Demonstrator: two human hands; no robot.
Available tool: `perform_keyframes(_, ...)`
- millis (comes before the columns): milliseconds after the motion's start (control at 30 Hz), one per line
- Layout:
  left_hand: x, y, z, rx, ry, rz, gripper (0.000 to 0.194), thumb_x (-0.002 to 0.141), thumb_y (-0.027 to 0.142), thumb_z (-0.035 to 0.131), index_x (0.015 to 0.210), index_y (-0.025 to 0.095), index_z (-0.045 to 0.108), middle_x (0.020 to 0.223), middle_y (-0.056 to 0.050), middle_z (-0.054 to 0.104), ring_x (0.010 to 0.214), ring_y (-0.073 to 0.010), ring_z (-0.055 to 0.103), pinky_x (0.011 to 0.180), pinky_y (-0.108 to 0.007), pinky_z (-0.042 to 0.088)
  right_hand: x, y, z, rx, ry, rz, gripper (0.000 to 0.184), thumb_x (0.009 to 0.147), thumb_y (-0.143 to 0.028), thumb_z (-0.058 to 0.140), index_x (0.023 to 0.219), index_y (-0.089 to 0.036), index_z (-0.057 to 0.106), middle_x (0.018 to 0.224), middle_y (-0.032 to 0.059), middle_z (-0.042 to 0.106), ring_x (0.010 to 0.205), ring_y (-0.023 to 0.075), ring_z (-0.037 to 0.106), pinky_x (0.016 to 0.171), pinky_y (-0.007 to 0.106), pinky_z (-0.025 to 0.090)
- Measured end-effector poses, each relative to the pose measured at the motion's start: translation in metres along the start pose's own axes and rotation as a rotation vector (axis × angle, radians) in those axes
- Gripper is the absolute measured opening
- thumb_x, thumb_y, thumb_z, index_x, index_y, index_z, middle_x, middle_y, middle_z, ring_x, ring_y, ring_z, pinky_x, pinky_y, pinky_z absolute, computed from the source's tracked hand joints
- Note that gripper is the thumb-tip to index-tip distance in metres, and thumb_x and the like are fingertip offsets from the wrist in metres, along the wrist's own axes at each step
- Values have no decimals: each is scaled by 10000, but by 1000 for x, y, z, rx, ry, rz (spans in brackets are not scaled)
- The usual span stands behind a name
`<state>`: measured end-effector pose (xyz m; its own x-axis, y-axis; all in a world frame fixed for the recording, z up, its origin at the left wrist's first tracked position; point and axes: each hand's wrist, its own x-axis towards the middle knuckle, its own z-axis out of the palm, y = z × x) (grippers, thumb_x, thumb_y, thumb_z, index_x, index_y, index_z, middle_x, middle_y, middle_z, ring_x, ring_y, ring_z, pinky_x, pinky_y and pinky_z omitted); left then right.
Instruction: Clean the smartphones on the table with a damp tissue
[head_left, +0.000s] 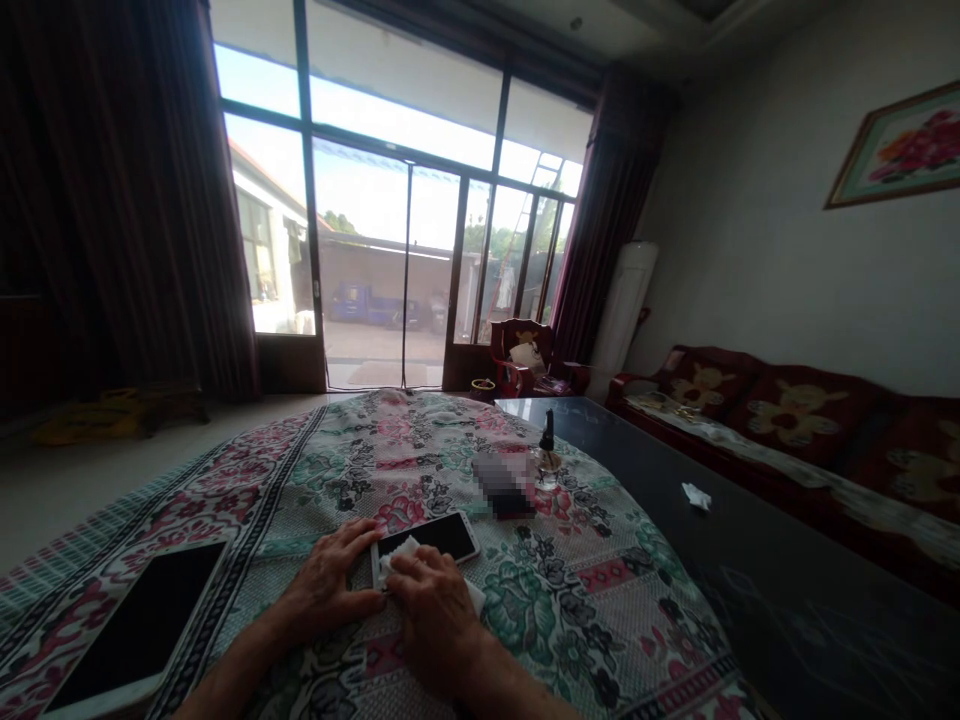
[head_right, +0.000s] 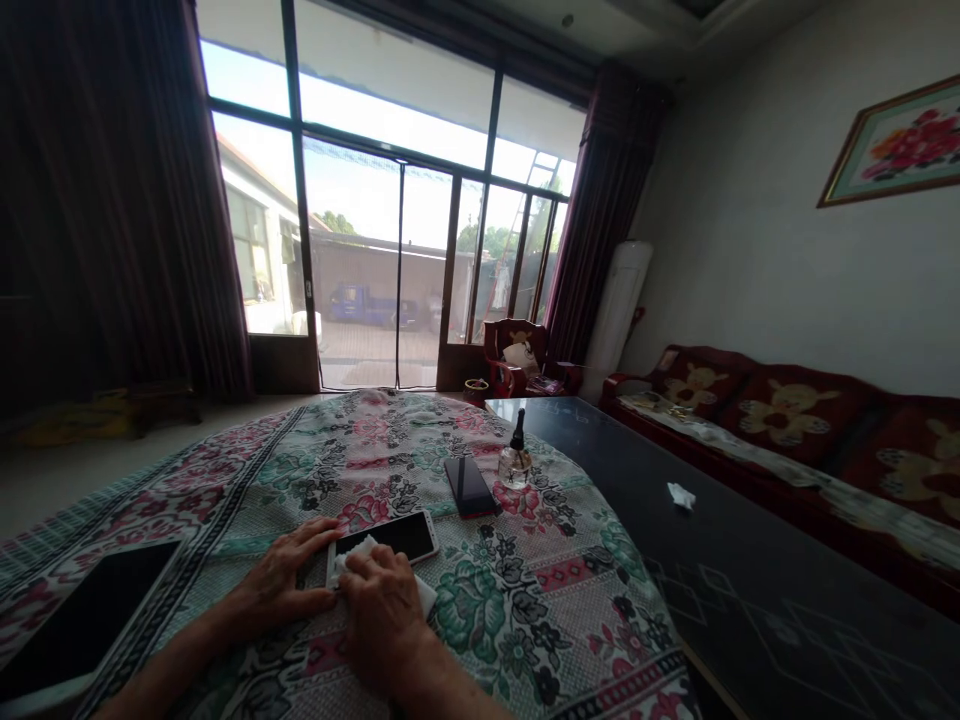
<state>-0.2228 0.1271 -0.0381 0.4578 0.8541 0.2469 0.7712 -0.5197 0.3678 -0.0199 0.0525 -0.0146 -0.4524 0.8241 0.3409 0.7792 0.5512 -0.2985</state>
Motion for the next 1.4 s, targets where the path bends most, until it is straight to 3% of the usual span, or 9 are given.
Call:
perform_keyframes(167,0,3,-2,14,-37,-13,773,596,433,757,1313,230,548,1456,-101,473,1378,-332,363,1128,-447,299,1,0,6,24,13,57,238,905,-233,505,1095,-251,647,1291,34,586,1198,237,449,975,415,362)
perform_keyframes(533,0,18,-9,27,-68,-114,733,638,457,706,1321,247,540,1475,-80,452,1394,-302,343,1126,-437,289,2,6,14,71,88,94,248,888,-200,524,1085,-245,668,1264,33,614,1188,221,463,990,389,352)
perform_keyframes(1133,1,8,-2,-20,-22,-102,723,612,426,735,1293,246,572,1455,-78,477,1385,-311,359,1131,-444,290,4,10,18,121,118,75,233,880,-187,532,1067,-242,661,1257,24,614,1163,248,473,957,393,367)
perform_keyframes(1400,1,6,-2,-17,-31,-83,689,629,402,725,1285,253,575,1452,-66,484,1382,-303,365,1134,-442,286,3,8,14,53,68,76,241,885,-204,527,1095,-247,637,1275,10,595,1169,219,453,986,364,360)
